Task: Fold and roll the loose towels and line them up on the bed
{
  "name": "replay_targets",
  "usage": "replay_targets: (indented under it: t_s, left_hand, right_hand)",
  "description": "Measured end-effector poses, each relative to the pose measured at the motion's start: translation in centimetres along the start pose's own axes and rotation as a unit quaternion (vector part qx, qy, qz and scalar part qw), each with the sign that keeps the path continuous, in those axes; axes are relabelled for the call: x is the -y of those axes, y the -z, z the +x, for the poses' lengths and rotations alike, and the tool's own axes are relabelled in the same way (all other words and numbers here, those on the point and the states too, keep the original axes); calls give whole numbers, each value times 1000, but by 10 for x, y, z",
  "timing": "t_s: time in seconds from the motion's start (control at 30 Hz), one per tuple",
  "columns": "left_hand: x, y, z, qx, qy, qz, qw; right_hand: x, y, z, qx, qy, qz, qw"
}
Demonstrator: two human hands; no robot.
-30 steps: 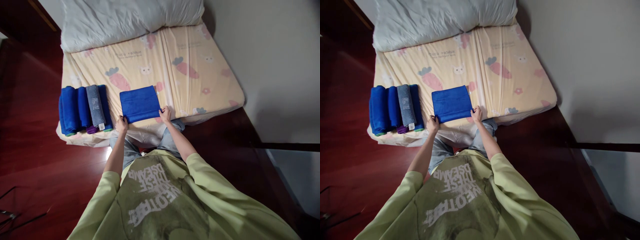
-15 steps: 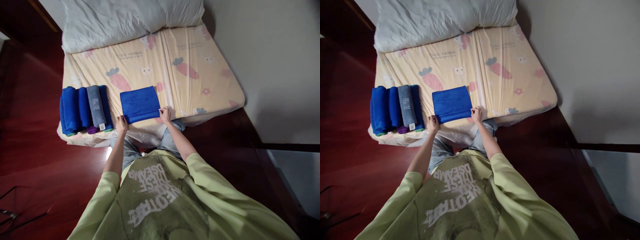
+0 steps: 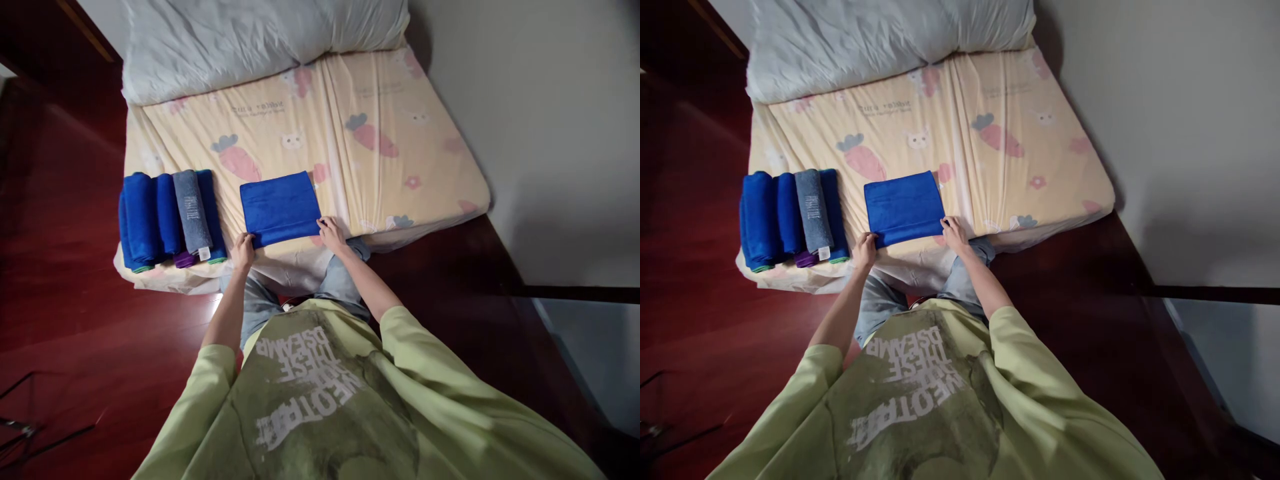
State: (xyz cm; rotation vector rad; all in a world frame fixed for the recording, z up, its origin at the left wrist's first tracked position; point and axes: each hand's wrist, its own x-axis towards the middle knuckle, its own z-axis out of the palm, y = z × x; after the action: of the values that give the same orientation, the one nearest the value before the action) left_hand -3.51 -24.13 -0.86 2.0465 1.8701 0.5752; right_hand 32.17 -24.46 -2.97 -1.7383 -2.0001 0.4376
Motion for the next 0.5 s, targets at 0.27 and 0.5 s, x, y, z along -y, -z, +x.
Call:
replay_targets:
  t_s: [0.27, 0.5]
  left_hand:
    - [4, 7, -13, 49, -75, 24, 996]
    - [-8, 11, -8, 71, -35, 87, 993]
  right_hand:
    - [-11, 7, -4, 15, 82, -11, 996]
    - [-10, 10, 1, 34, 51, 3, 998]
